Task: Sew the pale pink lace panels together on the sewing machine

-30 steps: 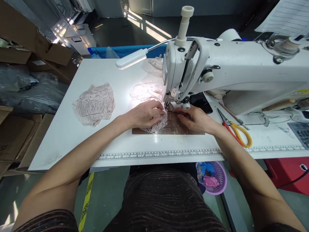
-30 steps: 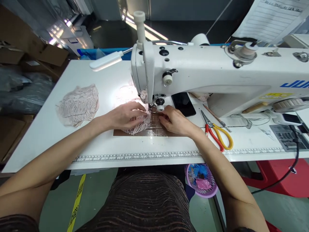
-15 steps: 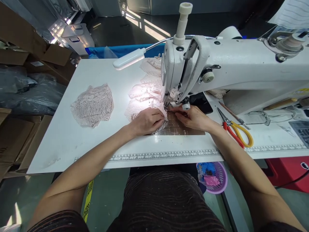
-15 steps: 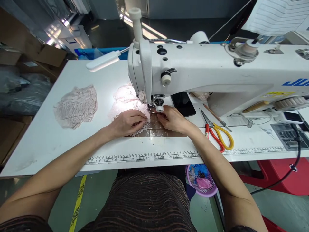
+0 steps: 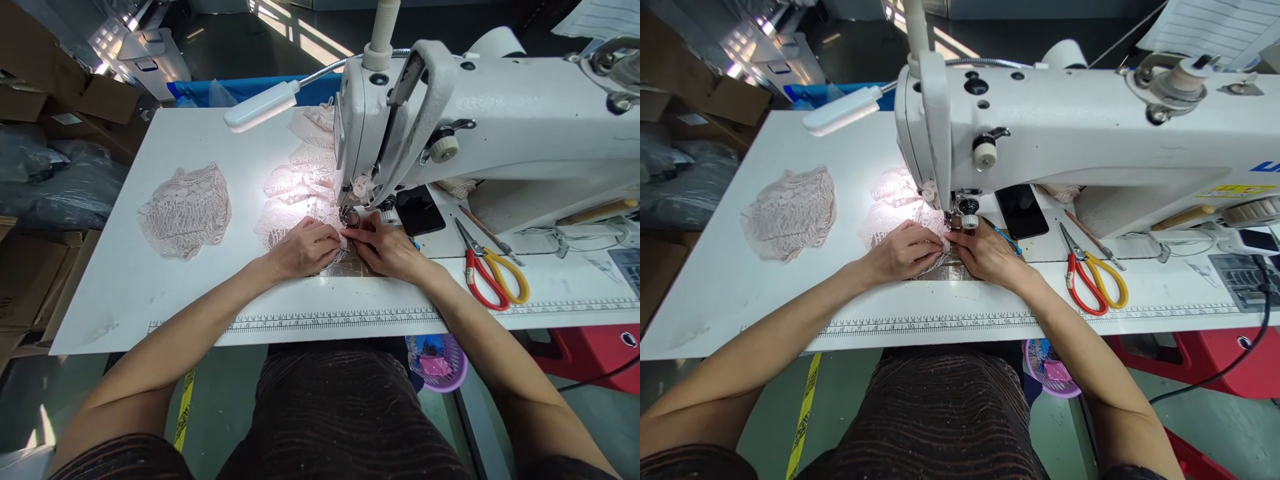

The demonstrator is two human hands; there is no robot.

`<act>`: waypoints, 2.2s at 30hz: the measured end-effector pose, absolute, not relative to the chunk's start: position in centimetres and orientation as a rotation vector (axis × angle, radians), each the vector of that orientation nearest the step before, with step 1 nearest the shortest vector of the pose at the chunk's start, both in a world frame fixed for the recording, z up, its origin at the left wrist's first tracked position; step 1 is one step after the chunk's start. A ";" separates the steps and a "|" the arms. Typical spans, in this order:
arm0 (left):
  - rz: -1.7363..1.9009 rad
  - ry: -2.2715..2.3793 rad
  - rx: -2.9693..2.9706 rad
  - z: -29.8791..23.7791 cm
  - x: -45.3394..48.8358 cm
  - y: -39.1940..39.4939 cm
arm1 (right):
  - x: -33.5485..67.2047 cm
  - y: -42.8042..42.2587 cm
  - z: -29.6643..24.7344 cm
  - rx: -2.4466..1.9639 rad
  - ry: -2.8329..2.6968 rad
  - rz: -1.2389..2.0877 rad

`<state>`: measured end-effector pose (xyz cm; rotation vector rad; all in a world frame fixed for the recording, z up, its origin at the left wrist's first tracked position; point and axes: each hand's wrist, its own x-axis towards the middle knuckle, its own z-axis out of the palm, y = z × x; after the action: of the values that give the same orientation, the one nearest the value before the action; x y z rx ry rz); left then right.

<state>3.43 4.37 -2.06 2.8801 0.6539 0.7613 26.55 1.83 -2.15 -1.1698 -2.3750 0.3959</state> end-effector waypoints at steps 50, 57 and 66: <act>0.462 0.624 3.085 -0.3 2.7 3.6 | 25.3 0.9 -0.9 -1.284 -2.474 0.242; 0.452 0.667 3.039 -0.6 2.6 3.7 | 24.6 1.2 -0.7 -1.388 -2.532 0.167; 0.386 0.672 3.094 -1.1 2.5 4.4 | 24.9 1.5 -1.0 -1.416 -2.552 0.101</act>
<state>2.50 4.40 -1.12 3.0944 0.6720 0.3859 24.89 1.49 -1.02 -1.4159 -2.5525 0.1006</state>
